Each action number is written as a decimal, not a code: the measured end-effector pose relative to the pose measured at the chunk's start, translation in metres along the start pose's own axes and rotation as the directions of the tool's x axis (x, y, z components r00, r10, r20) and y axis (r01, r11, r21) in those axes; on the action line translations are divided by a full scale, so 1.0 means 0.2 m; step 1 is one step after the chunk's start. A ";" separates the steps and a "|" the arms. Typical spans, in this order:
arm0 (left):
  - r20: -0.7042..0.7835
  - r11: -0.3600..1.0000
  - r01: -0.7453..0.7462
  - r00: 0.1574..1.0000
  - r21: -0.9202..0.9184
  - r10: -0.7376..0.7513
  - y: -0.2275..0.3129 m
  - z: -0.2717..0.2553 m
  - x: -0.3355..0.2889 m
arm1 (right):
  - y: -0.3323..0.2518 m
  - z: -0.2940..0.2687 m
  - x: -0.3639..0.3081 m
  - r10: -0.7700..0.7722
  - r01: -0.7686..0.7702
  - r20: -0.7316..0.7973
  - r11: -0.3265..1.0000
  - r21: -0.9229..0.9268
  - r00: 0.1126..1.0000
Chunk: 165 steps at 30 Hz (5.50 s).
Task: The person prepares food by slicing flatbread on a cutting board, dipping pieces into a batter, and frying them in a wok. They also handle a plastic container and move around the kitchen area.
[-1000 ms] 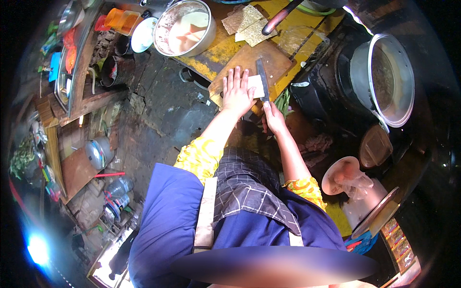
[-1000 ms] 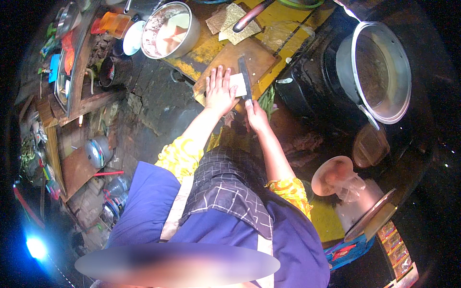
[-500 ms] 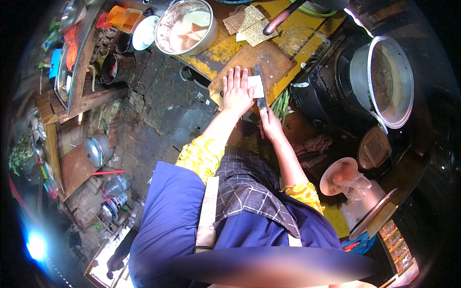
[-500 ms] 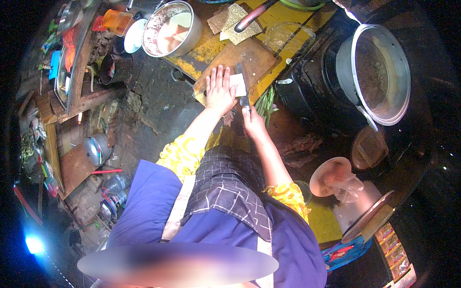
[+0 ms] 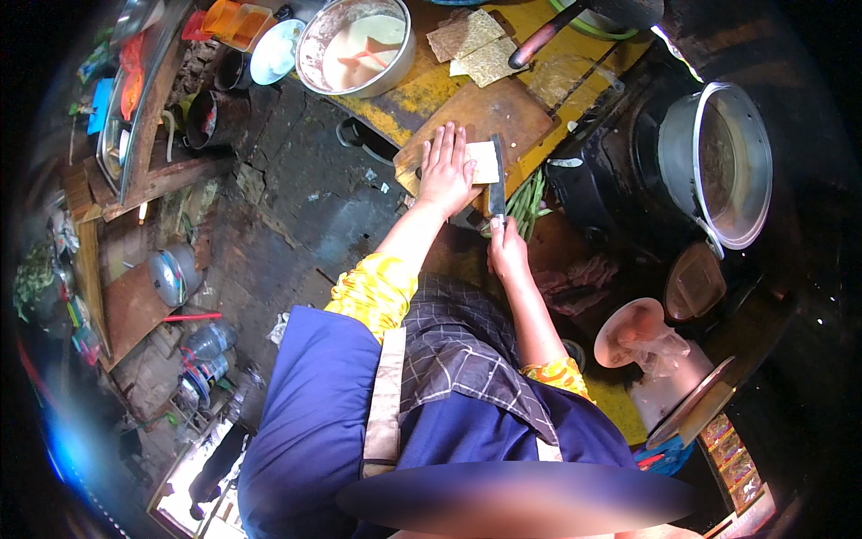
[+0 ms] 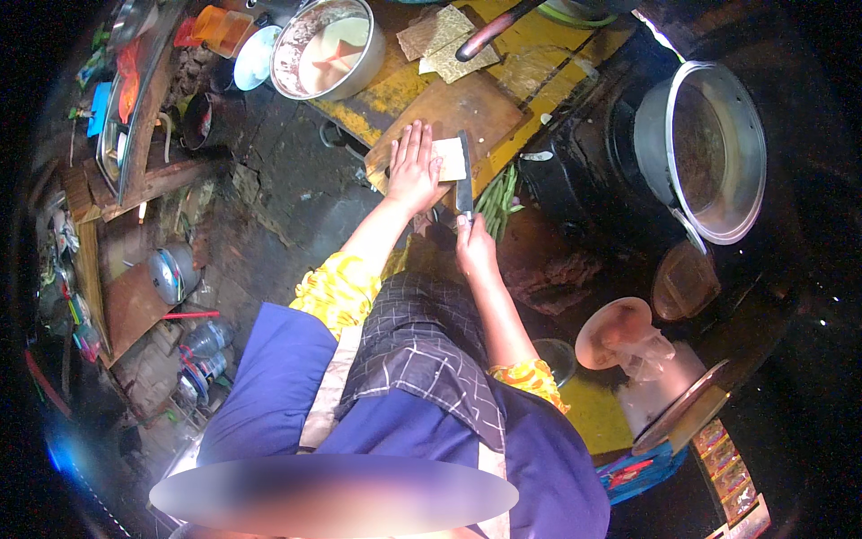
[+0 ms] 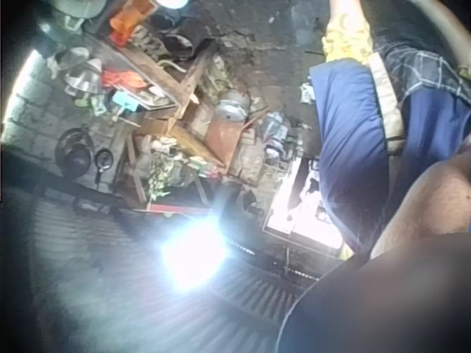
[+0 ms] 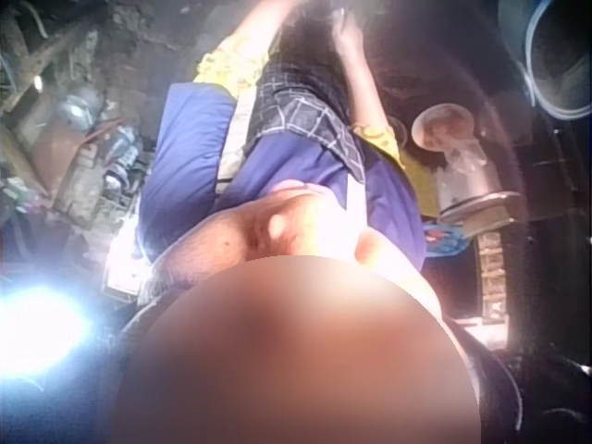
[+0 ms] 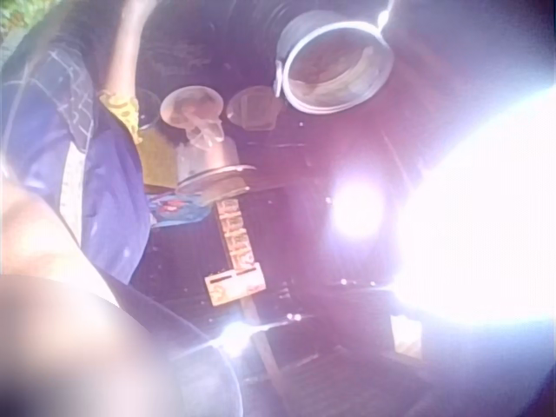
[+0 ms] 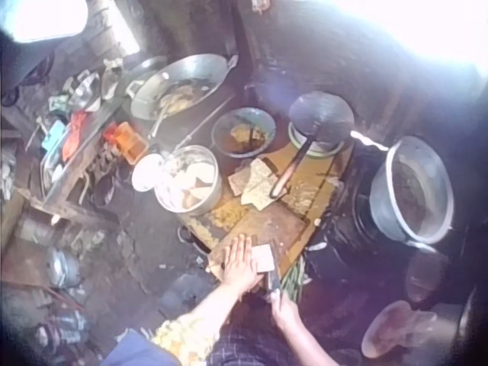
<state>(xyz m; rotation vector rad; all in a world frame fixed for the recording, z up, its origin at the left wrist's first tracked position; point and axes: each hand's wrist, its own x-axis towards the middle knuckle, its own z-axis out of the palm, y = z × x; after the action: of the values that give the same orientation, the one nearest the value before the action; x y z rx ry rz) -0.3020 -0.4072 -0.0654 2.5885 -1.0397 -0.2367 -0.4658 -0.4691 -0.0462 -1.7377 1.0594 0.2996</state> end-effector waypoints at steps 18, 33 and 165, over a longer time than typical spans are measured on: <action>-0.011 0.999 -0.027 1.000 0.035 0.027 -0.01 -0.01 0.01 | 0.01 0.03 0.10 -0.138 0.139 0.033 0.990 -0.030 0.990; -0.004 0.985 -0.089 0.996 -0.145 0.089 -0.03 0.01 0.03 | -0.04 -0.13 -0.02 0.006 -0.014 0.052 0.990 0.142 0.999; -0.089 0.998 0.062 0.994 -0.026 -0.064 0.00 0.06 -0.14 | -0.16 -0.19 0.10 -0.127 0.150 0.116 0.965 -0.215 0.985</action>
<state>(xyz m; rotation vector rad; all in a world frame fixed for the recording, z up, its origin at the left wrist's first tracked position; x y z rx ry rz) -0.3253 -0.3901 -0.0764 2.5876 -0.9200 -0.1458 -0.4401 -0.5096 -0.0217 -1.9658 0.8514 0.4271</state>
